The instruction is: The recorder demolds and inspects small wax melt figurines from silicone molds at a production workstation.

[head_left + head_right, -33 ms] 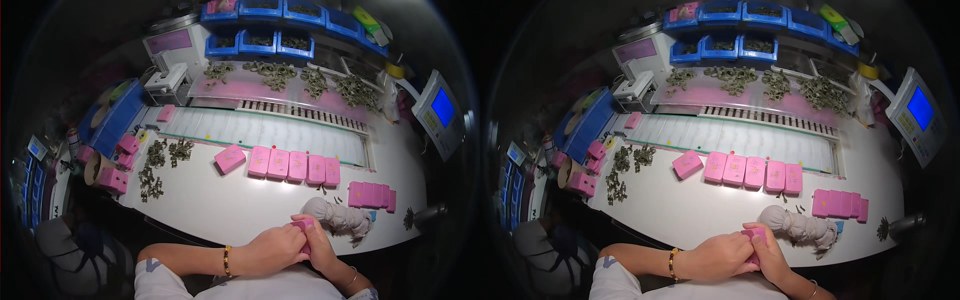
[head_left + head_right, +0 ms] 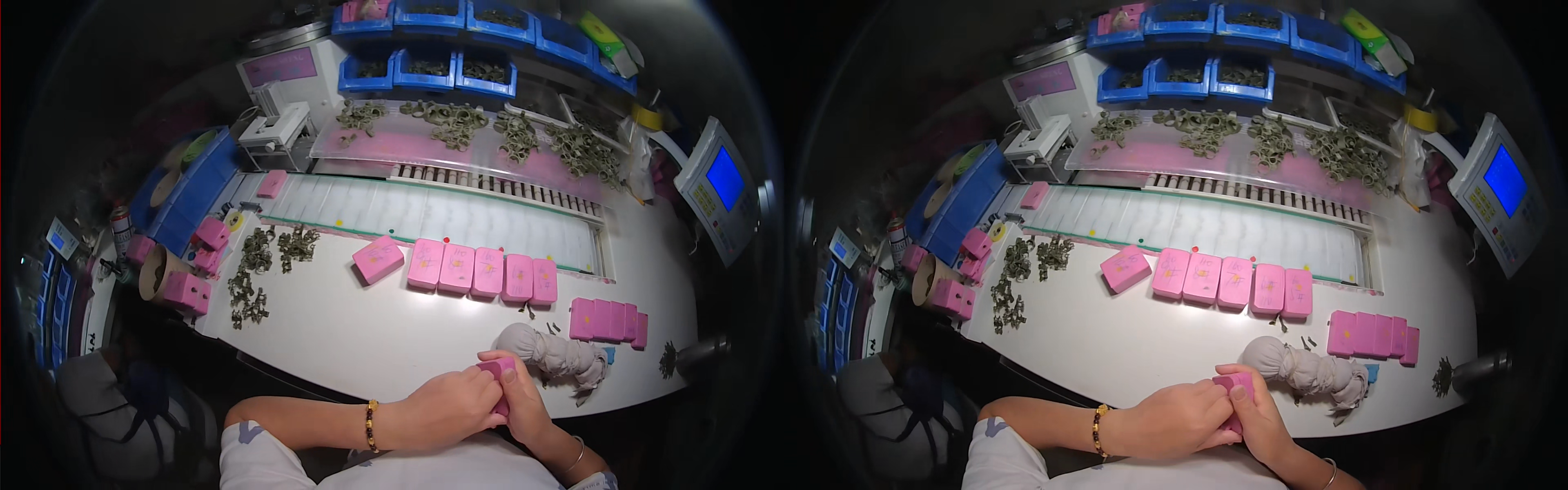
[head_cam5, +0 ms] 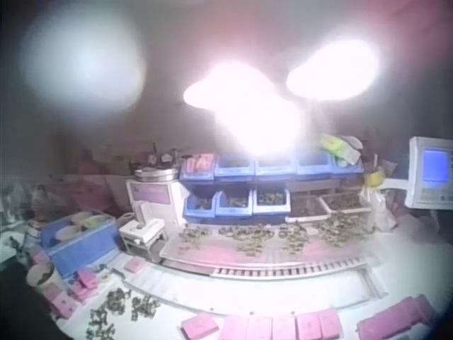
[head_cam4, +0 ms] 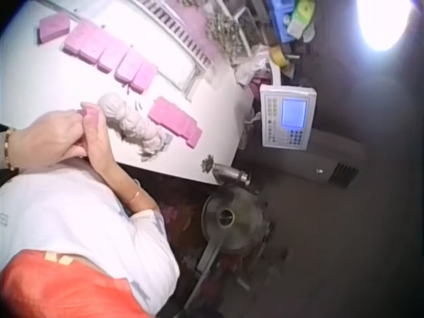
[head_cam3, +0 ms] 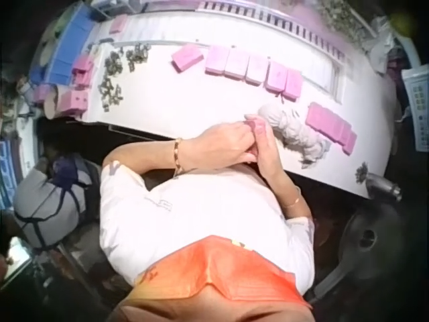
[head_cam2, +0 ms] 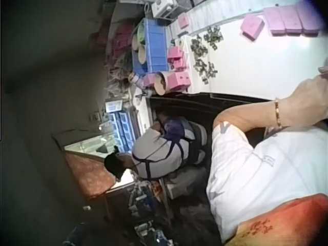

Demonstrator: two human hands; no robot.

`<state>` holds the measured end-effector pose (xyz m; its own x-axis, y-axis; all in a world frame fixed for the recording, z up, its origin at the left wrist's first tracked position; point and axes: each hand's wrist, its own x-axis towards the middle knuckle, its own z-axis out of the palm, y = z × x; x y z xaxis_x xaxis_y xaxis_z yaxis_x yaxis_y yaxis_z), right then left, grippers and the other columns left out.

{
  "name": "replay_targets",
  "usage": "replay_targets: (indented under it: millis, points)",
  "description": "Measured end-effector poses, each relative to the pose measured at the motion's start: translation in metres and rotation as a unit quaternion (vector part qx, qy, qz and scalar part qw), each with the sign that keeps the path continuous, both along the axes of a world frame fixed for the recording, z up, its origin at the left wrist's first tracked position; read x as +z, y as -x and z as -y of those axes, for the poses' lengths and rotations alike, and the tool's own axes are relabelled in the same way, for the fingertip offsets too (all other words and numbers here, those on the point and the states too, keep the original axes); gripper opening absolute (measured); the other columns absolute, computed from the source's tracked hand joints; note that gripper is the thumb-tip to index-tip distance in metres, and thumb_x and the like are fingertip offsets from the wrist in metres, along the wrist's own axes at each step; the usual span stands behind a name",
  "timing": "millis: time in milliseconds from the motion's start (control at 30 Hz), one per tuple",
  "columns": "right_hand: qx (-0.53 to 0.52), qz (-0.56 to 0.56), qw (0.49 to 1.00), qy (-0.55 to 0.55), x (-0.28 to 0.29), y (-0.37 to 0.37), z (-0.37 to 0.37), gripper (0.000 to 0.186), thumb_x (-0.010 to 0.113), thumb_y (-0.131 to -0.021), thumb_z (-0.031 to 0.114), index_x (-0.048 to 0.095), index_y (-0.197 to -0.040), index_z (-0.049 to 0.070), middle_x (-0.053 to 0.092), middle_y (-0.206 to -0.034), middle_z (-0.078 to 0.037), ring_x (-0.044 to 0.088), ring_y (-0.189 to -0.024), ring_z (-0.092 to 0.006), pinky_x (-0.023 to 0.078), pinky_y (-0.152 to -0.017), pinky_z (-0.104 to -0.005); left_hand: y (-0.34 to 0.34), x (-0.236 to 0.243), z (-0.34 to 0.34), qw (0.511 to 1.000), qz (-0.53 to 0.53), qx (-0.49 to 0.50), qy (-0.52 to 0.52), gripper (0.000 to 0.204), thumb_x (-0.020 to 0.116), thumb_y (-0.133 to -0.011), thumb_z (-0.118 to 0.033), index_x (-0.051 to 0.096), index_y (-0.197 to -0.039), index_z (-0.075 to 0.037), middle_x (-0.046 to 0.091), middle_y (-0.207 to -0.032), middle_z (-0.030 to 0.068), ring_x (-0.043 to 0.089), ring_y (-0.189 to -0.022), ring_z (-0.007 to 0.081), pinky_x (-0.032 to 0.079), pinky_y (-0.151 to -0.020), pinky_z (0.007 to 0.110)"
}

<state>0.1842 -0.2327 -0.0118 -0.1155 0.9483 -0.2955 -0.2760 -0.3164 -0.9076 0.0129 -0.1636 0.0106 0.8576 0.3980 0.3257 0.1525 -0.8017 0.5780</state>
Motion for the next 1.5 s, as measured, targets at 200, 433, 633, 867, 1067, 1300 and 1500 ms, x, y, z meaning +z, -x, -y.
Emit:
replay_targets:
  millis: [200, 433, 633, 867, 1067, 1300, 1500]
  points:
    - [0.065, 0.025, 0.997, 0.021, 0.008, -0.008, 0.003, 0.043, 0.056, -0.103, 0.026, 0.041, -0.139, 0.008, 0.056, -0.114, -0.007, 0.057, -0.094, -0.0115, 0.051, -0.076, -0.0253, 0.006, -0.008, 0.008, 0.999, -0.018, -0.038, 0.015, 0.026, 0.067, -0.09, -0.023, 0.058, -0.086, 0.001, 0.056, -0.085, 0.0132, 0.059, -0.08, 0.0289, 0.052, -0.069, 0.039]
    - [0.142, 0.017, 0.989, 0.05, 0.031, -0.017, 0.002, 0.054, 0.069, -0.092, 0.006, 0.043, -0.139, 0.006, 0.057, -0.11, -0.007, 0.059, -0.092, -0.0111, 0.052, -0.075, -0.026, 0.01, -0.011, 0.018, 0.994, 0.07, -0.065, -0.049, 0.016, 0.064, -0.089, -0.014, 0.059, -0.081, -0.001, 0.053, -0.081, 0.0107, 0.057, -0.075, 0.0271, 0.051, -0.067, 0.039]
    - [0.203, -0.083, 0.975, 0.023, 0.04, -0.066, 0.012, 0.069, 0.078, -0.082, 0.015, 0.044, -0.139, -0.008, 0.065, -0.103, -0.021, 0.063, -0.074, -0.0216, 0.052, -0.062, -0.0327, 0.039, -0.001, -0.018, 0.959, 0.084, -0.031, 0.271, 0.021, 0.054, -0.099, -0.013, 0.056, -0.084, 0.002, 0.051, -0.077, 0.0103, 0.051, -0.068, 0.0254, 0.047, -0.067, 0.036]
    - [-0.001, -0.193, 0.978, -0.083, 0.022, -0.049, -0.016, 0.079, 0.054, -0.1, 0.048, 0.024, -0.155, -0.001, 0.059, -0.117, -0.015, 0.064, -0.088, -0.0224, 0.05, -0.069, -0.0306, 0.078, -0.03, -0.09, 0.947, -0.169, 0.139, 0.234, 0.041, 0.045, -0.101, -0.034, 0.064, -0.083, -0.003, 0.062, -0.07, 0.0126, 0.061, -0.065, 0.0281, 0.048, -0.066, 0.039]
    - [-0.027, -0.291, 0.954, -0.067, 0.02, -0.022, -0.045, 0.065, 0.047, -0.106, 0.04, 0.023, -0.156, 0.005, 0.054, -0.126, -0.015, 0.06, -0.114, -0.0258, 0.054, -0.084, -0.0372, 0.092, -0.021, -0.092, 0.914, -0.159, 0.374, 0.016, 0.032, 0.071, -0.088, -0.029, 0.064, -0.072, -0.003, 0.059, -0.064, 0.0117, 0.059, -0.059, 0.0273, 0.046, -0.056, 0.039]
    - [-0.047, -0.156, 0.984, -0.076, 0.01, -0.011, -0.037, 0.067, 0.073, -0.092, 0.013, 0.034, -0.146, 0.005, 0.049, -0.132, -0.012, 0.056, -0.124, -0.0247, 0.05, -0.099, -0.0377, 0.027, 0.002, -0.048, 0.945, 0.108, 0.156, 0.267, 0.076, 0.086, -0.076, -0.01, 0.048, -0.141, -0.003, 0.062, -0.111, 0.0073, 0.063, -0.102, 0.018, 0.054, -0.085, 0.031]
    - [-0.067, 0.149, 0.951, -0.263, -0.002, 0.002, -0.032, 0.063, 0.086, -0.076, 0.011, 0.054, -0.13, 0.005, 0.057, -0.118, -0.008, 0.056, -0.112, -0.0206, 0.045, -0.097, -0.0353, -0.001, -0.013, -0.036, 0.965, 0.124, 0.064, 0.224, 0.08, 0.076, -0.079, -0.009, 0.039, -0.149, 0.001, 0.056, -0.138, 0.0249, 0.06, -0.122, 0.0365, 0.053, -0.099, 0.041]
